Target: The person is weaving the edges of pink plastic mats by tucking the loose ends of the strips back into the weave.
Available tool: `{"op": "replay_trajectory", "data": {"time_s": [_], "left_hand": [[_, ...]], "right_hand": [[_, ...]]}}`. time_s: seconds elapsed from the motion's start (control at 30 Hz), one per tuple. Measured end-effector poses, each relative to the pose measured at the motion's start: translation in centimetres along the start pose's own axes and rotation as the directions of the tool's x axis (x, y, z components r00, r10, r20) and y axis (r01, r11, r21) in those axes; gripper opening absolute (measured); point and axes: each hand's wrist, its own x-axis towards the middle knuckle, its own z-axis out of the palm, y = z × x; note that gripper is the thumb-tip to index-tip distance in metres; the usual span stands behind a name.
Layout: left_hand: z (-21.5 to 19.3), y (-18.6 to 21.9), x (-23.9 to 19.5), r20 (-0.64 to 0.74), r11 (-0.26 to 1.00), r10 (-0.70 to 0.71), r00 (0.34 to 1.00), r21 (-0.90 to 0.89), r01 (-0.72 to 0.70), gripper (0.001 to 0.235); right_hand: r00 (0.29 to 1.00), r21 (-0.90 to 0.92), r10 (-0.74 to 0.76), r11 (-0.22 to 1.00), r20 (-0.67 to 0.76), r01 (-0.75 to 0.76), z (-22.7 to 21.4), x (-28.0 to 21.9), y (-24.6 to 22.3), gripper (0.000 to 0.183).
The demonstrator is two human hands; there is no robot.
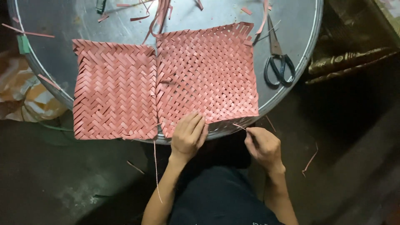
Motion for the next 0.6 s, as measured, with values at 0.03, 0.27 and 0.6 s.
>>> {"op": "replay_trajectory", "data": {"time_s": [0.03, 0.27, 0.6], "left_hand": [[-0.02, -0.03, -0.03, -0.003, 1.0, -0.001, 1.0, 0.005, 0.001, 0.016], [0.13, 0.01, -0.1, -0.012, 1.0, -0.011, 1.0, 0.02, 0.011, 0.015], [0.22, 0.05, -0.12, -0.011, 1.0, -0.03, 0.999, 0.008, 0.03, 0.016]], "right_hand": [[1.0, 0.016, 0.007, 1.0, 0.012, -0.007, -0.18, 0.25, -0.22, 0.008], [0.997, 0.121, 0.056, 0.991, 0.048, -0.061, -0.4, 0.42, -0.15, 0.006], [0.998, 0.095, 0.015, 0.995, 0.063, -0.021, -0.26, 0.71, -0.27, 0.006]]}}
